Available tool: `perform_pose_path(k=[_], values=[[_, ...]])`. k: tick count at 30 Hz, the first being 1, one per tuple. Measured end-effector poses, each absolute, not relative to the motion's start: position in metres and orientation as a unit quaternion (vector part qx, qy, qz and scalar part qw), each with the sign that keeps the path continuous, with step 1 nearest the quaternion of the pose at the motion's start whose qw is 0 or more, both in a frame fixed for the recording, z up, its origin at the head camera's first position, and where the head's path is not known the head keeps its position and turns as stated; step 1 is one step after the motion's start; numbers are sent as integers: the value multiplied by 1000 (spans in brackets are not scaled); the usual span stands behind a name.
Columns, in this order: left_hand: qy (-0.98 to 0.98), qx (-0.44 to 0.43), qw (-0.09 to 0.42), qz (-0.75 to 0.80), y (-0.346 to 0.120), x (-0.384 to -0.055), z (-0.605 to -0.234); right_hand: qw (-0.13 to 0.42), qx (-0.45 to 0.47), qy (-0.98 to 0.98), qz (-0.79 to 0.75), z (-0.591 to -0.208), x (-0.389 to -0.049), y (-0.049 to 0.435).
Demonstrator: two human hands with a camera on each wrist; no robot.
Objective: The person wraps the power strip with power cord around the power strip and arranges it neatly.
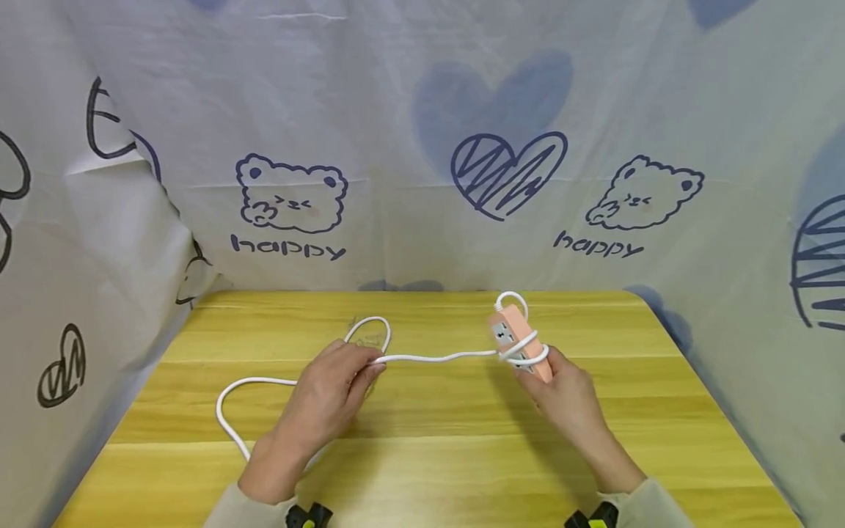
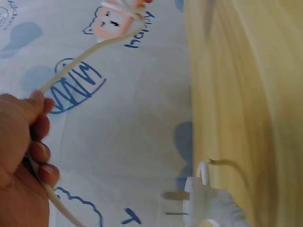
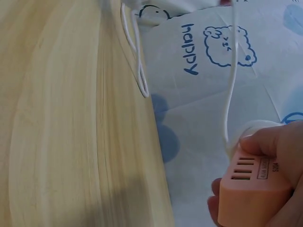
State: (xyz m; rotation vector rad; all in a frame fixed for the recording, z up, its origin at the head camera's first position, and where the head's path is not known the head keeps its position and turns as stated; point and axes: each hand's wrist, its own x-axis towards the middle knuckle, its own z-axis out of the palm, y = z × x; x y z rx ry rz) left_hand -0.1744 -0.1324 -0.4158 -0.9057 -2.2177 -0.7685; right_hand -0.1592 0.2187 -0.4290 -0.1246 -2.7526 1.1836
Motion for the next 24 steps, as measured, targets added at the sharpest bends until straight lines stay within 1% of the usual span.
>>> perform_pose_path(k=[7, 13, 18, 24], values=[[-797, -429, 319, -280, -119, -172, -387, 62, -22, -936, 345, -431, -160, 211], [-793, -443, 329, -258, -108, -172, -370, 54, 21, -952, 299, -437, -159, 202], [-800, -447, 316, -243, -100, -176, -362, 19, 56, -960, 273, -438, -156, 195], [-798, -459, 309, -240, -90, -180, -355, -26, 114, -961, 249, -429, -148, 187]])
